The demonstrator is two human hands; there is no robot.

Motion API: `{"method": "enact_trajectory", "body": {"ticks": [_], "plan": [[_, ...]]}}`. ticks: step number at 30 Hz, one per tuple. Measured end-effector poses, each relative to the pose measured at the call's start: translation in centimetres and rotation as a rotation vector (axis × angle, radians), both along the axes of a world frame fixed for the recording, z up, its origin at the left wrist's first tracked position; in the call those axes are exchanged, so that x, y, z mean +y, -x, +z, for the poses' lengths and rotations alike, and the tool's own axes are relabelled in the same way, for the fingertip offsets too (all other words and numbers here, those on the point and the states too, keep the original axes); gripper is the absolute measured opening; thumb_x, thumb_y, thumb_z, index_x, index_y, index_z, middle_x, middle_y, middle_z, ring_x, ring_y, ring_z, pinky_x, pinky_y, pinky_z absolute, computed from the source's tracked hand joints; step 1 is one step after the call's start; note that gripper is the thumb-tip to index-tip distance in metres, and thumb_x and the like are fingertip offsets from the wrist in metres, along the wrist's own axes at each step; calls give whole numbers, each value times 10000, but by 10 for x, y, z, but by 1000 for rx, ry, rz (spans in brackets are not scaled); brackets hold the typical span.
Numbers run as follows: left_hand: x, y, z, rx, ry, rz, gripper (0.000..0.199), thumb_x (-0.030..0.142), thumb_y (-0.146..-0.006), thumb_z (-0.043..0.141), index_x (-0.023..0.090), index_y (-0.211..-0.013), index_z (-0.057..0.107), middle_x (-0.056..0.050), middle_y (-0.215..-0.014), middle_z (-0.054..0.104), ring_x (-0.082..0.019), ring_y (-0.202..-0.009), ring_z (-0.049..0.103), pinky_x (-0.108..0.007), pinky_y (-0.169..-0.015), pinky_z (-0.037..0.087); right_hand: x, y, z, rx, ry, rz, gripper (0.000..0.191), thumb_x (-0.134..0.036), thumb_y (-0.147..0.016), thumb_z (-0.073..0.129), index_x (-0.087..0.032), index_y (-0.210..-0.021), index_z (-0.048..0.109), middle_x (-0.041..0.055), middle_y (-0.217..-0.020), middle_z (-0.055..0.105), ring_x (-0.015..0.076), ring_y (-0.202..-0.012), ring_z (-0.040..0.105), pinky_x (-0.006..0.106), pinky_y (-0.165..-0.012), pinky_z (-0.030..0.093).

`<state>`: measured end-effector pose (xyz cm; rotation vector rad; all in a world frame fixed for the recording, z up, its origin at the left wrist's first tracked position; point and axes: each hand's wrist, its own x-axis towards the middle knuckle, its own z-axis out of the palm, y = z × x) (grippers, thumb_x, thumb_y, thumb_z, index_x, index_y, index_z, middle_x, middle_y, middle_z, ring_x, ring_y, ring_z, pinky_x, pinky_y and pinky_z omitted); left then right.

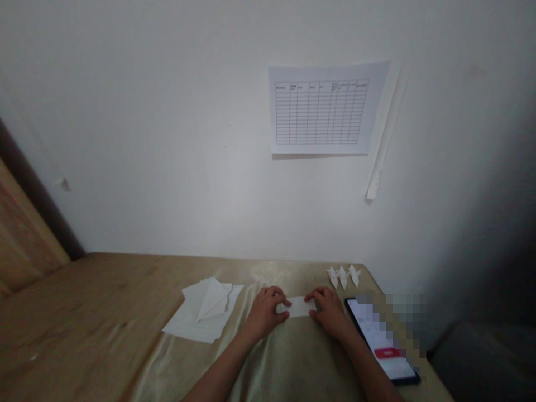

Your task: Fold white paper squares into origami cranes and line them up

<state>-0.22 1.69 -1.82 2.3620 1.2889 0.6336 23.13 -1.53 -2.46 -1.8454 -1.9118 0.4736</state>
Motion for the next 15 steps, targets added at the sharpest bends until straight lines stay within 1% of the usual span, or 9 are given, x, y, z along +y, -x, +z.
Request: {"method": "enact_trajectory", "body": {"ticks": [3, 6, 8, 10, 12, 15], "plan": [[2, 4, 1, 20, -1, -29, 263, 266, -789, 739, 336, -1041, 767, -17, -1218, 650, -246, -1159, 534, -400, -1037, 406, 1, -2, 0, 10, -2, 13, 466, -133, -701, 627, -335, -1111, 717, 30, -1269, 594, 246, -1267, 493, 398, -1128, 317], [2, 8, 6, 58, 18, -50, 313, 255, -780, 752, 369, -1072, 760, -4, -1239, 649, -242, -1169, 539, -402, -1047, 406, 2, -5, -1, 37, 3, 49, 521, -111, -686, 604, -354, -1131, 722, 21, -1297, 598, 239, -1275, 495, 393, -1129, 327], [3, 12, 10, 72, 31, -59, 347, 248, -775, 763, 395, -1089, 753, 4, -1289, 635, -244, -1203, 533, -410, -1071, 393, 3, -8, -3, 46, -1, 65, 558, -95, -676, 585, -362, -1146, 721, 16, -1322, 597, 237, -1288, 492, 397, -1133, 331], [3, 15, 12, 87, 39, -63, 358, 257, -781, 763, 411, -1103, 748, 6, -1336, 619, -254, -1234, 524, -426, -1088, 386, 5, -12, -6, 51, -16, 66, 596, -69, -654, 556, -350, -1153, 723, 17, -1343, 597, 232, -1301, 489, 397, -1140, 329], [3, 17, 14, 101, 41, -52, 358, 270, -785, 761, 422, -1109, 745, 7, -1362, 610, -265, -1250, 518, -443, -1092, 388, 6, -15, -10, 71, -18, 104, 618, -46, -631, 519, -308, -1149, 729, 27, -1358, 595, 216, -1310, 493, 375, -1142, 335], [0, 16, 17, 119, 29, -27, 337, 267, -795, 740, 425, -1091, 753, 10, -1363, 618, -274, -1253, 521, -456, -1089, 393, 8, -20, -13, 93, -24, 106, 637, -48, -631, 492, -299, -1170, 719, 28, -1377, 585, 213, -1324, 486, 393, -1158, 322]]}}
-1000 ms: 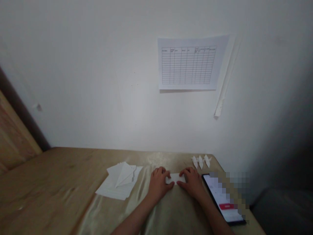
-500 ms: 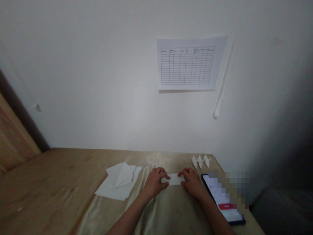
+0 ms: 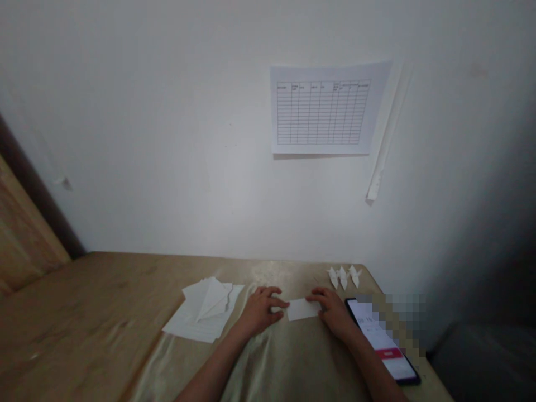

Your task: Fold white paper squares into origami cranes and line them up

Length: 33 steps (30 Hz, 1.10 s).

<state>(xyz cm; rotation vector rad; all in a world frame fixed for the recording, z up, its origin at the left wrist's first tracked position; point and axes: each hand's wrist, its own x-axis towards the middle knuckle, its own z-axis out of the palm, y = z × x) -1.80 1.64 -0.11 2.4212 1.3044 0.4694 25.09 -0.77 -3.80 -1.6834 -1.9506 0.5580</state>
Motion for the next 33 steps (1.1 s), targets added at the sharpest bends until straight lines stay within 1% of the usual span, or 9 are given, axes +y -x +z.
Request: {"method": "enact_trajectory", "body": {"ticks": [4, 8, 14, 17, 21, 23, 26, 30, 33], "plan": [[-9, -5, 8, -3, -19, 40, 314, 311, -766, 751, 417, -1061, 767, 17, -1344, 639, -285, -1256, 521, -459, -1080, 400, 2, -4, -4, 10, 23, 19, 667, -50, -612, 485, -306, -1183, 713, 23, -1379, 584, 215, -1327, 483, 411, -1162, 319], [-13, -9, 14, -4, -30, 80, 209, 361, -816, 697, 415, -999, 784, 29, -1313, 662, -277, -1245, 529, -453, -1069, 399, 4, -7, -8, 26, -12, 56, 683, -36, -607, 446, -289, -1180, 720, 34, -1365, 595, 198, -1316, 491, 393, -1160, 325], [-12, -9, 5, -24, -51, 98, 223, 476, -787, 734, 392, -988, 780, 22, -1312, 657, -288, -1247, 515, -459, -1042, 396, 3, -13, -5, 34, -2, 105, 699, -20, -608, 424, -297, -1177, 720, 23, -1374, 591, 195, -1320, 485, 399, -1173, 313], [-14, -11, 1, -27, -66, 105, 276, 516, -754, 762, 378, -993, 769, 21, -1314, 651, -290, -1254, 503, -458, -1048, 382, 3, -14, -3, 61, 4, 119, 685, -15, -617, 420, -291, -1163, 728, 27, -1376, 594, 199, -1319, 491, 403, -1166, 326], [-18, -14, 0, -15, -80, 123, 405, 520, -716, 793, 350, -1079, 735, 3, -1327, 635, -300, -1264, 483, -457, -1063, 362, 4, -12, -4, 77, 2, 90, 654, -17, -605, 434, -272, -1119, 748, 38, -1366, 600, 202, -1313, 495, 400, -1164, 328], [-18, -15, 0, -8, -89, 130, 433, 495, -711, 802, 341, -1108, 722, -2, -1335, 626, -304, -1266, 473, -457, -1074, 353, 2, -8, -2, 71, 1, 66, 565, -55, -644, 486, -255, -1101, 753, 51, -1361, 597, 217, -1308, 494, 396, -1152, 344], [-16, -15, 0, 6, -75, 117, 433, 483, -727, 790, 347, -1131, 716, -1, -1327, 624, -305, -1255, 474, -458, -1080, 351, -5, 0, 6, 40, -22, 11, 370, -222, -739, 605, -246, -1079, 750, 69, -1317, 604, 248, -1287, 498, 411, -1144, 344], [-15, -16, -1, 12, -51, 104, 497, 466, -769, 754, 384, -1250, 662, -15, -1354, 596, -300, -1273, 467, -466, -1111, 330, -15, 10, 18, -23, -10, 9, 477, -329, -710, 698, -276, -1184, 691, 65, -1349, 557, 268, -1328, 446, 413, -1168, 298], [-18, -21, -3, 5, -61, 105, 531, 397, -802, 716, 428, -1319, 601, -28, -1398, 551, -287, -1316, 441, -496, -1151, 274, -17, 16, 21, -49, 13, -16, 527, -353, -724, 692, -291, -1246, 656, 67, -1382, 525, 272, -1353, 416, 420, -1179, 274]]}}
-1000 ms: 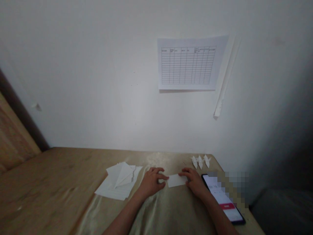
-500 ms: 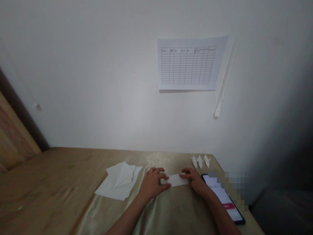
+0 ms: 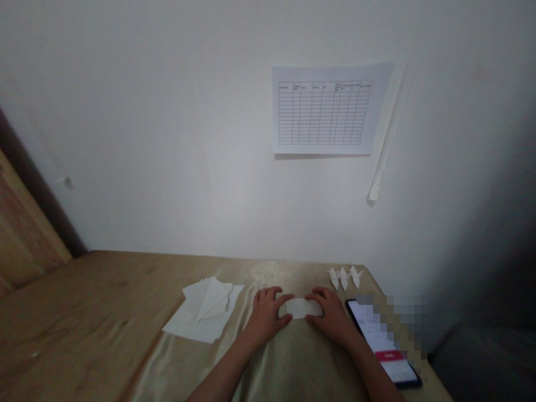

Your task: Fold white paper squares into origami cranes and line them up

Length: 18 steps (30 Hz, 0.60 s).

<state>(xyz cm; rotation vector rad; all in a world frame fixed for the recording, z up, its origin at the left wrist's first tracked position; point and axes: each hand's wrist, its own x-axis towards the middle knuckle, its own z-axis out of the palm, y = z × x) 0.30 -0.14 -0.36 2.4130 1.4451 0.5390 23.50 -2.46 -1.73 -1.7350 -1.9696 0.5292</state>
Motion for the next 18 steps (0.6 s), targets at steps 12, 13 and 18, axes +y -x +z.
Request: {"method": "enact_trajectory", "body": {"ticks": [12, 13, 18], "plan": [[-8, -30, -2, 25, 14, 147, 355, 553, -762, 702, 338, -1044, 696, -33, -1407, 546, -331, -1346, 410, -665, -1170, 100, 8, 2, -6, -38, -3, -33, 465, -290, -737, 627, -297, -1199, 672, 57, -1349, 549, 267, -1336, 429, 405, -1163, 274], [-8, -32, -3, 24, 10, 157, 355, 548, -761, 702, 332, -1043, 691, -39, -1405, 547, -333, -1348, 409, -672, -1166, 102, 8, 3, -6, -42, -8, -42, 462, -297, -735, 633, -295, -1195, 673, 58, -1344, 552, 270, -1333, 431, 407, -1164, 270], [-10, -39, -5, 28, -13, 193, 385, 556, -749, 691, 308, -1042, 675, -64, -1380, 559, -336, -1344, 411, -691, -1158, 98, 8, 7, -7, -46, -20, -59, 459, -337, -718, 671, -298, -1176, 676, 56, -1328, 560, 271, -1320, 437, 396, -1151, 280]]}}
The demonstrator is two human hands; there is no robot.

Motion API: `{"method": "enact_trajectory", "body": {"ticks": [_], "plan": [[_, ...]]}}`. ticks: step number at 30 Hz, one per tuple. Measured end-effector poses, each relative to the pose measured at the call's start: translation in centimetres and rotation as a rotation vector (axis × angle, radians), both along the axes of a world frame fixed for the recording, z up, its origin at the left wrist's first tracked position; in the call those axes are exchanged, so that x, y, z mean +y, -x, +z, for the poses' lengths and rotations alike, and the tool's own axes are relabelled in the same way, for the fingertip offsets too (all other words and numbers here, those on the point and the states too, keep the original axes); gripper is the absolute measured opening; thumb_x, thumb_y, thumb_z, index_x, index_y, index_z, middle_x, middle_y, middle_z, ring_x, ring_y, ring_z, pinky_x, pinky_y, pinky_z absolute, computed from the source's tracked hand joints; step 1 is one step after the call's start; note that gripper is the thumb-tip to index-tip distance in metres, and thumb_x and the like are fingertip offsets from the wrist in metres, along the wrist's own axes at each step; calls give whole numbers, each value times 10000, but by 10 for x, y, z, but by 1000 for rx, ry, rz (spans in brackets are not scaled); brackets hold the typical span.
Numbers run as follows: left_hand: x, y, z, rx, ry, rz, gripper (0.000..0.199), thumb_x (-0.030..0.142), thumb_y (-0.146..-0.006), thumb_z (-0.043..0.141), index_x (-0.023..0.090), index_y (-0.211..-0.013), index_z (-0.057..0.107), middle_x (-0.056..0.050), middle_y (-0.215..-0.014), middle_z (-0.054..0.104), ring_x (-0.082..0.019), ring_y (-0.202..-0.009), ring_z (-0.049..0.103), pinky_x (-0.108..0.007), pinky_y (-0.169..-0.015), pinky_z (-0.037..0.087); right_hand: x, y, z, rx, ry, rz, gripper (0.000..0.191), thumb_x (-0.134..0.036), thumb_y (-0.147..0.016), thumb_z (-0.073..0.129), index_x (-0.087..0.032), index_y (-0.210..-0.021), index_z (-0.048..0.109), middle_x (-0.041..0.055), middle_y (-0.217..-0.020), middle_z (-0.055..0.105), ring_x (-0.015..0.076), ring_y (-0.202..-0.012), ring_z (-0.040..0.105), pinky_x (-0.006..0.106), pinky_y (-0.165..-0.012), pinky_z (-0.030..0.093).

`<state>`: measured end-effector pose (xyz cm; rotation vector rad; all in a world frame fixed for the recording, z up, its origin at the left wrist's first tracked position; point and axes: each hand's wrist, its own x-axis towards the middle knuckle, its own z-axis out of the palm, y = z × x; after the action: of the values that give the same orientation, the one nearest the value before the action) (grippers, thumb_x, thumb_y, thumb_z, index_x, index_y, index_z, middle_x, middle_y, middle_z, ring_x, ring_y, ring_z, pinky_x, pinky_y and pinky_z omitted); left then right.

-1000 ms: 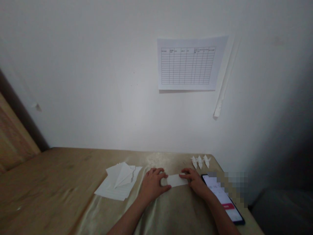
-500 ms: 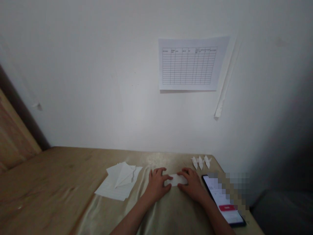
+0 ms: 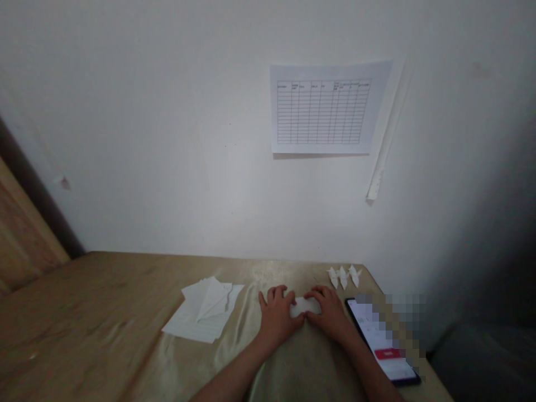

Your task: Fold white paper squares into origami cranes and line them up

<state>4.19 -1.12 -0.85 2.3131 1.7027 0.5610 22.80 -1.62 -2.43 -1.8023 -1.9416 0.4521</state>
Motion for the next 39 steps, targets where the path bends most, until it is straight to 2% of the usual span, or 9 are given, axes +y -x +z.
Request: {"method": "enact_trajectory", "body": {"ticks": [5, 10, 22, 31, 39], "plan": [[-1, -4, 1, 17, 15, 22, 411, 565, -745, 665, 303, -1061, 670, -70, -1386, 550, -337, -1350, 403, -683, -1161, 99, 0, 3, 4, -11, 17, -29, 465, -343, -695, 691, -318, -1159, 680, 48, -1328, 557, 278, -1305, 444, 397, -1136, 287], [-2, -6, 2, 23, 38, 34, 388, 529, -765, 630, 306, -1081, 663, -65, -1412, 530, -333, -1368, 382, -671, -1169, 85, 2, 4, 6, -24, 33, -39, 495, -269, -672, 654, -331, -1163, 683, 39, -1318, 559, 264, -1294, 450, 381, -1122, 292], [1, 6, 5, 9, 117, -17, 359, 422, -749, 633, 331, -1096, 656, -29, -1460, 495, -310, -1407, 350, -645, -1185, 68, 6, -7, 10, -20, 108, 7, 551, -249, -674, 596, -396, -1201, 665, 3, -1348, 529, 235, -1338, 403, 400, -1143, 255], [9, 19, 5, 36, 174, -87, 390, 362, -746, 650, 375, -1136, 655, 15, -1509, 461, -287, -1438, 323, -641, -1192, 38, 14, -24, 3, -25, 124, 107, 627, -168, -676, 545, -380, -1258, 649, 10, -1389, 530, 232, -1345, 421, 414, -1148, 287], [16, 32, 3, 1, 190, -181, 444, 301, -727, 678, 399, -1160, 669, 17, -1520, 467, -300, -1437, 332, -654, -1186, 60, 16, -39, 0, 47, 82, 220, 630, -99, -667, 491, -305, -1229, 689, 46, -1371, 556, 206, -1314, 474, 355, -1138, 335]]}}
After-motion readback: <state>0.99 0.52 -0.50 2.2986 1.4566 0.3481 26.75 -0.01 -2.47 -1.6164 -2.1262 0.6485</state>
